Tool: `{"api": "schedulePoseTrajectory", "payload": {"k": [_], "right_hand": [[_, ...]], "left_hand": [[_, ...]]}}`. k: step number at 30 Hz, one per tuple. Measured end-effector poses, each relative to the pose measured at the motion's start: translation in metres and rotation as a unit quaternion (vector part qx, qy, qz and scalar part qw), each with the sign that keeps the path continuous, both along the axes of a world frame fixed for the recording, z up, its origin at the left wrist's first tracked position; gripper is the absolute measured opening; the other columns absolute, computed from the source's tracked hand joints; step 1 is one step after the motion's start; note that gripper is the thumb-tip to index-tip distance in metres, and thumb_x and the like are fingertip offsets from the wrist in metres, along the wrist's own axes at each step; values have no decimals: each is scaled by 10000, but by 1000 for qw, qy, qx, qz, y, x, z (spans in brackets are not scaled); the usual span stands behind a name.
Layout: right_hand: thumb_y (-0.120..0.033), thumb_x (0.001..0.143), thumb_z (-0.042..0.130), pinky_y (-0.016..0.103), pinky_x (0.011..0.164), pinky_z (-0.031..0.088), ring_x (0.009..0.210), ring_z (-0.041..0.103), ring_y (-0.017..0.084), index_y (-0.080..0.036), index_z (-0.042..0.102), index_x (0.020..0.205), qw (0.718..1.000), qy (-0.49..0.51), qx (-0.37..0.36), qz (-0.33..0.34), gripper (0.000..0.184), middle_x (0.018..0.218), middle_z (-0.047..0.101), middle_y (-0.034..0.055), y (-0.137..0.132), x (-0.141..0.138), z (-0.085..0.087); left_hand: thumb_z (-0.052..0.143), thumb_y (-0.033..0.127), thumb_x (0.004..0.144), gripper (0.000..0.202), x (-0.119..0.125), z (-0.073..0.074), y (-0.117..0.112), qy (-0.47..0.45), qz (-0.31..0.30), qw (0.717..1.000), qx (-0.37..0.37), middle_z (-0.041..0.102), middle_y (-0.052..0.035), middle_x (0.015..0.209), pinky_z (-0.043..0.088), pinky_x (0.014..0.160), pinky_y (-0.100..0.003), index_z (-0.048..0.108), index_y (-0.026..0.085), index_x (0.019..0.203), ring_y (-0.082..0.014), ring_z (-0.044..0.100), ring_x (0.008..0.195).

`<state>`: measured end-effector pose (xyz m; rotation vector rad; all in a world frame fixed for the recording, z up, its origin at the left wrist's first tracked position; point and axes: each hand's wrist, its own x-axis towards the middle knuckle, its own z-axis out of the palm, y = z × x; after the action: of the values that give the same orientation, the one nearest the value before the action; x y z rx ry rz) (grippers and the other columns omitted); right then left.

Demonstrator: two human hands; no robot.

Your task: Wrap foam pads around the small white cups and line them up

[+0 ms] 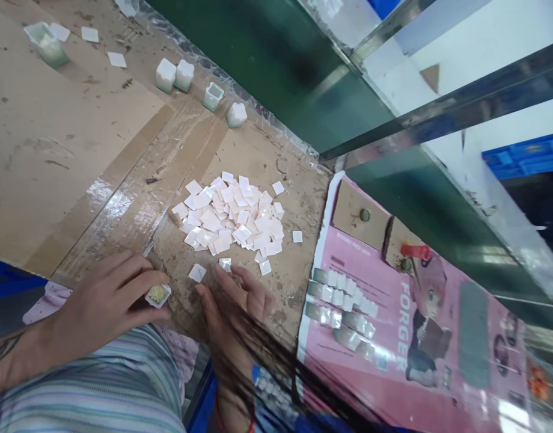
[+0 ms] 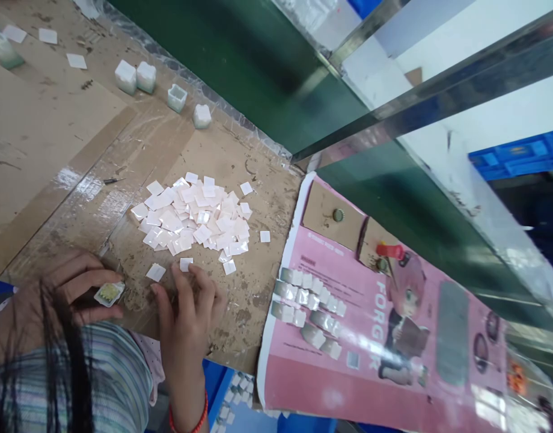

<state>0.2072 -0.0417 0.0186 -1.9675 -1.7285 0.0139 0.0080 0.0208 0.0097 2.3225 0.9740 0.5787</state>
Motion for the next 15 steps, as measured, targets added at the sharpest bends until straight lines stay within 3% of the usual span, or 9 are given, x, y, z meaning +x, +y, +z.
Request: {"api": "schedulePoseTrajectory", "payload": {"k": [4, 8, 11, 15], "right_hand": [[-352, 964, 572, 368, 879, 459, 1026, 527, 211, -236, 662, 1101, 998, 30, -11, 52, 200, 1120, 606, 65, 9, 1, -5], [-317, 921, 648, 358, 884, 463, 999, 533, 202, -208, 672, 1034, 995, 80, -4, 67, 159, 1042, 627, 59, 9, 0, -6], [-216, 925, 631, 334, 849, 497, 971, 557, 187, -216, 685, 1027, 992, 99, 6, 82, 116, 1022, 638, 53, 8, 1, -5], [-100, 941, 559, 263, 764, 537, 874, 619, 151, -200, 674, 1059, 991, 82, 36, 97, 193, 959, 675, 46, 3, 0, -2]], "left_hand": [[622, 388, 921, 221, -1, -1, -1, -6, 13, 1000, 9, 572, -42, 926, 427, 787, -359, 555, 203, 1023, -227, 542, 862], [561, 424, 953, 295, -6, 0, -1, -7, 7, 1000, 13, 572, -53, 1051, 442, 852, -348, 540, 207, 1151, -224, 562, 960], [548, 432, 961, 328, -9, 0, -1, 2, 5, 1000, -11, 549, -50, 1113, 457, 877, -355, 524, 214, 1204, -229, 562, 1015], [592, 436, 938, 339, -12, 1, -1, 1, 5, 999, -36, 544, -50, 1143, 471, 883, -388, 522, 235, 1202, -252, 554, 1049]]}}
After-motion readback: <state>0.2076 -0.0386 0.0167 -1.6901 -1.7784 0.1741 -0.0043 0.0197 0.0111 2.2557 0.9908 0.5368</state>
